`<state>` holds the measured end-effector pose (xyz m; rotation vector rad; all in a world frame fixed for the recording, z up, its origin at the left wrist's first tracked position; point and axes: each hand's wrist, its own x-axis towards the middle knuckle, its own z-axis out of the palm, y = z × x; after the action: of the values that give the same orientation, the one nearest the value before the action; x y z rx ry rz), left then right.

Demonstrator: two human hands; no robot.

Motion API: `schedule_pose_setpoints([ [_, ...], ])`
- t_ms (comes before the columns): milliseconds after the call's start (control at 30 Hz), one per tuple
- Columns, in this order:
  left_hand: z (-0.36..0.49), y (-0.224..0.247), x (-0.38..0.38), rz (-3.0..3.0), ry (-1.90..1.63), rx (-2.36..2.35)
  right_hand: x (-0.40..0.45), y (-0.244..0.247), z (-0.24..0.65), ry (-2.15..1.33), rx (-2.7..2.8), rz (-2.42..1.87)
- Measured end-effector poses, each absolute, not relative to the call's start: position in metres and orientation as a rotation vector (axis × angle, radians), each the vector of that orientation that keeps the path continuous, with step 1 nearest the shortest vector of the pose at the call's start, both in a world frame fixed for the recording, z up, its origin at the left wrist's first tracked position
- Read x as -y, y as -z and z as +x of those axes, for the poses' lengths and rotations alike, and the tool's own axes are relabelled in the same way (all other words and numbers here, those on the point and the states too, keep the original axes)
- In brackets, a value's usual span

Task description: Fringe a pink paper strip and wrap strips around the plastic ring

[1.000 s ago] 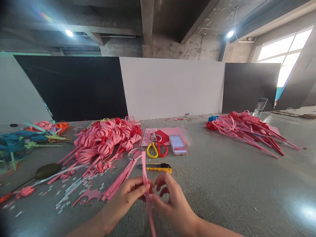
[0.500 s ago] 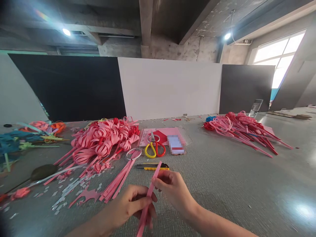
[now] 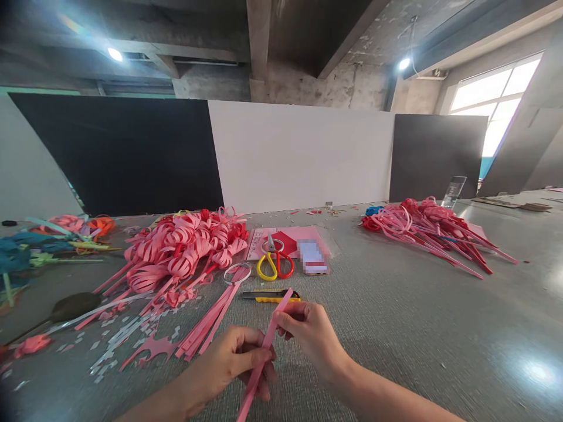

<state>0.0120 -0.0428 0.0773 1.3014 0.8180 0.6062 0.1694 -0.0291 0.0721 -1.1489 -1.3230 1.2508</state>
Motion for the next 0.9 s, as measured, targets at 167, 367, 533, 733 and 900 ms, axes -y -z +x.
schedule_pose_setpoints([
  [167,0.013,-0.078,0.044,1.26,-0.669,-0.895,0.03,-0.068,0.165,-1.279,1.338,-1.164],
  [367,0.018,-0.075,0.043,1.245,-0.743,-0.966,0.029,-0.06,0.161,-1.36,1.322,-1.081],
  [533,0.02,-0.073,0.044,1.239,-0.768,-0.962,0.029,-0.063,0.164,-1.374,1.31,-1.057],
  [733,0.019,-0.069,0.043,1.235,-0.809,-0.944,0.025,-0.059,0.163,-1.397,1.314,-1.049],
  [900,0.02,-0.066,0.04,1.218,-0.816,-0.952,0.021,-0.057,0.163,-1.418,1.225,-1.018],
])
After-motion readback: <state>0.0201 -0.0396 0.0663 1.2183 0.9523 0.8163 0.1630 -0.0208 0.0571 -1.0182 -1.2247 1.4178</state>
